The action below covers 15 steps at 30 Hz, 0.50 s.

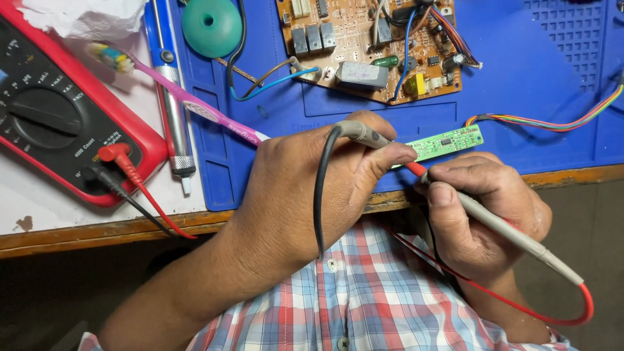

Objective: The person cleans a green circuit board with a toothbrush and liquid, then uses a multimeter to test components on that board and a larger brown circuit board.

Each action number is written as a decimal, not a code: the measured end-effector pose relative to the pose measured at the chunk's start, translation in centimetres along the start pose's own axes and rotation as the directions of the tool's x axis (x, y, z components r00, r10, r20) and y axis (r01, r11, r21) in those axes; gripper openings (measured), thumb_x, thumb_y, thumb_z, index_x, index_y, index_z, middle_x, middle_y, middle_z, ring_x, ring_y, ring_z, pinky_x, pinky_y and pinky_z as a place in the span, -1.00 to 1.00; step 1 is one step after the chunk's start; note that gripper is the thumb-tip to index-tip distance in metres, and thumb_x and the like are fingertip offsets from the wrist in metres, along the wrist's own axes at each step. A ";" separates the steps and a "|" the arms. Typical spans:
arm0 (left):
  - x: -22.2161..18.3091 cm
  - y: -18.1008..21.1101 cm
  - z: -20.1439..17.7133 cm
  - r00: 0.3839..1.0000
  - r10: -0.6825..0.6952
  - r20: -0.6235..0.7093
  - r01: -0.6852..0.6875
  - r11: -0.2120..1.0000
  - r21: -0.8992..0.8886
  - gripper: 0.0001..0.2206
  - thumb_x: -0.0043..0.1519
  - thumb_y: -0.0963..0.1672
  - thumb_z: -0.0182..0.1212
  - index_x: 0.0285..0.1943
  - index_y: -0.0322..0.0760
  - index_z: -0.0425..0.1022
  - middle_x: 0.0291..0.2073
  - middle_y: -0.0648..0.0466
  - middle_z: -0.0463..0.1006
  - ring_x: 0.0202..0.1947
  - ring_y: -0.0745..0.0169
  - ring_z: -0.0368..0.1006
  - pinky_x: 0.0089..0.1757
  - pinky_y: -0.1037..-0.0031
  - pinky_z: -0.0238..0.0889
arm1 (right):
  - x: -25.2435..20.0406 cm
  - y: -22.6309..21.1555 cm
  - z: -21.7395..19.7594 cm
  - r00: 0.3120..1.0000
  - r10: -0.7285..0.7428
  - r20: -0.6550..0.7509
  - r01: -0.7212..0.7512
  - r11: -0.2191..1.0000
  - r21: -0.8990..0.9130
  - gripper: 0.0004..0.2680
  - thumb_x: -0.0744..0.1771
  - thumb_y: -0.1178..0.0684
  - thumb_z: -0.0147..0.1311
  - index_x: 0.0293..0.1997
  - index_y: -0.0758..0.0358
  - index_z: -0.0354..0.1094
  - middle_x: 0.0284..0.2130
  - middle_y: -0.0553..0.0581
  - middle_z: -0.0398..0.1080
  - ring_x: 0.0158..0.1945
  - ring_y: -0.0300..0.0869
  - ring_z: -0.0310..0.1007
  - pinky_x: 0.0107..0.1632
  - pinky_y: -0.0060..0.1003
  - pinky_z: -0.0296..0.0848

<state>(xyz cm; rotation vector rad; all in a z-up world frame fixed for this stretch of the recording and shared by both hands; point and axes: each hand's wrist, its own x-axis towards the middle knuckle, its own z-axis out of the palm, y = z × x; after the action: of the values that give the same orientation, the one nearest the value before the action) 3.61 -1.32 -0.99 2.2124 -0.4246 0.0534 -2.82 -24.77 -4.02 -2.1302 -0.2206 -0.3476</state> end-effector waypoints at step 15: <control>0.0 -0.1 0.1 1.000 0.027 -0.013 -0.028 0.999 -0.035 -0.76 0.57 0.04 0.24 0.03 -0.07 0.73 -0.09 0.38 0.76 -0.30 0.23 0.73 -0.39 0.23 0.43 | 0.6 -0.8 0.1 0.997 -0.076 0.024 0.077 0.994 -0.080 -0.90 0.52 0.25 0.17 -0.04 0.56 0.48 -0.27 0.35 0.58 -0.18 0.16 0.69 0.02 -0.04 0.64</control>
<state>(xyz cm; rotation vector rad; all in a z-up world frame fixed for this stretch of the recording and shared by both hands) 3.62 -1.31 -1.10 2.1709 -0.4455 0.0742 -2.42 -24.23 -3.28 -2.2100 -0.3057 -0.3845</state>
